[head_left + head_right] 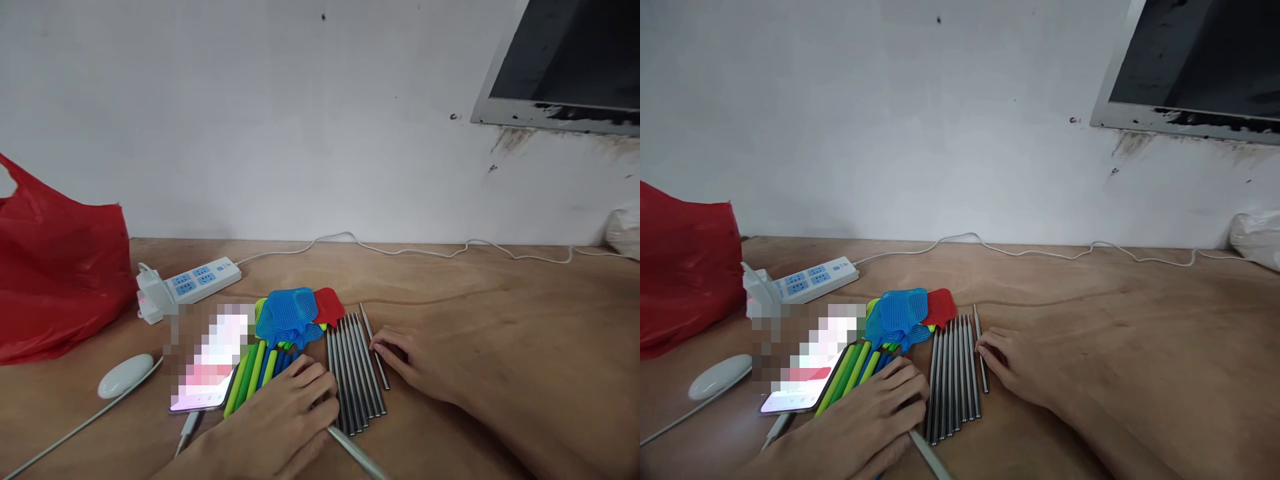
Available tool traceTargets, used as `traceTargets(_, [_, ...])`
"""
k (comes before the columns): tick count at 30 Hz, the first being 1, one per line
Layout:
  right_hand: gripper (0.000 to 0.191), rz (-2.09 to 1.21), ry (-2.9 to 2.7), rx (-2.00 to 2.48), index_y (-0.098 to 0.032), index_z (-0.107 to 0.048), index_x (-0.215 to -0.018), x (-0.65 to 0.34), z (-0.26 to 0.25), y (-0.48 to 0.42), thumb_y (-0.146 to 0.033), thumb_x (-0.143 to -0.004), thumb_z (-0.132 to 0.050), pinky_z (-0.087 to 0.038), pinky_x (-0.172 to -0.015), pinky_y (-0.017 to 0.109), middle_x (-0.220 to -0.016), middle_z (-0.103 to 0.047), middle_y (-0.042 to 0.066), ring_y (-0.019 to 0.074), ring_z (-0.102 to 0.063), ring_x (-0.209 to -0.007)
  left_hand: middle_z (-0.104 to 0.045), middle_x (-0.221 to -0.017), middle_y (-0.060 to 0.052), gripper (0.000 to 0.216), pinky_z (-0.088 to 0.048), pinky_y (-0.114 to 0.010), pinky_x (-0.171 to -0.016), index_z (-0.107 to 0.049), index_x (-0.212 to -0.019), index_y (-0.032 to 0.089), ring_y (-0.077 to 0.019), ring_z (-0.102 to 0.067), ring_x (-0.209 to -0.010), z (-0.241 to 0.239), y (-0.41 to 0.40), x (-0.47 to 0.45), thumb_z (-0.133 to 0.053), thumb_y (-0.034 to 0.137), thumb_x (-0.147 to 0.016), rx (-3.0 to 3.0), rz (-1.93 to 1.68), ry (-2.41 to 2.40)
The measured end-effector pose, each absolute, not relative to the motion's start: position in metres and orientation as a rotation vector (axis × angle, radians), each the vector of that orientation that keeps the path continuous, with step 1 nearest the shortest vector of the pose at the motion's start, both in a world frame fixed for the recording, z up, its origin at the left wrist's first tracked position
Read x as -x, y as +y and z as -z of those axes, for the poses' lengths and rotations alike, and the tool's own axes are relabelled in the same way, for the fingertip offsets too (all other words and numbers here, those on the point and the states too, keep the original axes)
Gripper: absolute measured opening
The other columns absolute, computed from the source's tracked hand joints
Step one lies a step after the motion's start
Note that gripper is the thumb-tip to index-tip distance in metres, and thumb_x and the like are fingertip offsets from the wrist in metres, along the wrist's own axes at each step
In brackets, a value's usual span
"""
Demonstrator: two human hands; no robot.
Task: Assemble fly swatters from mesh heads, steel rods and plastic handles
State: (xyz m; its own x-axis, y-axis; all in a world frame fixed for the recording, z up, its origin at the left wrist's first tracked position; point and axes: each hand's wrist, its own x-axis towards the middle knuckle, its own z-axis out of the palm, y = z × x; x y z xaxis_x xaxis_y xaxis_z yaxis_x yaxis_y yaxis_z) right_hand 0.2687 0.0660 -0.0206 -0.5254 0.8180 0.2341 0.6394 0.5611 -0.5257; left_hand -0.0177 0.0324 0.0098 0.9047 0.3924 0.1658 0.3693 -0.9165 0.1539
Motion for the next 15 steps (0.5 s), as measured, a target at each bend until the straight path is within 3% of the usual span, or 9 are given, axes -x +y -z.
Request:
traceTargets(4, [0.024, -0.526, -2.350, 1.168, -0.022, -0.064, -0.097, -0.268, 0.019, 0.065, -0.028, -0.102, -0.041, -0.046, -0.074, 0.032, -0.090, -0.068, 0.005, 0.0189, -0.063, -0.081, -0.062, -0.080, -0.002, 0.016, -0.044, -0.035, -0.082, -0.043, -0.082, 0.023, -0.0200, -0.057, -0.074, -0.004, 0.036, 0.019, -0.040, 0.011, -0.092, -3.032, -0.531, 0.681])
traceTargets(8, [0.025, -0.505, -2.355, 1.143, -0.021, -0.064, -0.097, -0.268, 0.018, 0.065, -0.028, -0.102, -0.041, -0.046, -0.073, 0.032, -0.090, -0.067, 0.005, 0.0189, -0.062, -0.080, -0.060, -0.069, 0.000, 0.021, -0.040, -0.029, -0.060, -0.041, -0.081, 0.024, -0.0179, -0.054, -0.058, -0.006, 0.035, 0.021, -0.033, 0.010, -0.095, -3.026, -0.763, 0.740])
traceTargets(11, [0.027, -0.487, -2.288, 1.131, -0.021, -0.065, -0.096, -0.267, 0.017, 0.064, -0.031, -0.103, -0.040, -0.045, -0.073, 0.033, -0.088, -0.067, 0.005, 0.0189, -0.061, -0.080, -0.061, -0.073, -0.001, 0.013, -0.041, -0.029, -0.059, -0.045, -0.089, 0.023, -0.0193, -0.058, -0.062, -0.014, 0.032, 0.020, -0.037, 0.014, -0.093, -2.910, -0.785, 0.811])
traceTargets(15, [0.035, -0.660, -2.097, 1.178, -0.023, -0.068, -0.093, -0.266, 0.011, 0.058, -0.043, -0.102, -0.041, -0.043, -0.064, 0.030, -0.076, -0.064, 0.002, 0.0178, -0.057, -0.070, -0.064, -0.084, -0.004, 0.019, -0.047, -0.032, -0.065, -0.049, -0.096, 0.021, -0.0215, -0.063, -0.072, -0.018, 0.032, 0.021, -0.034, 0.011, -0.092, -2.852, -0.595, 0.846])
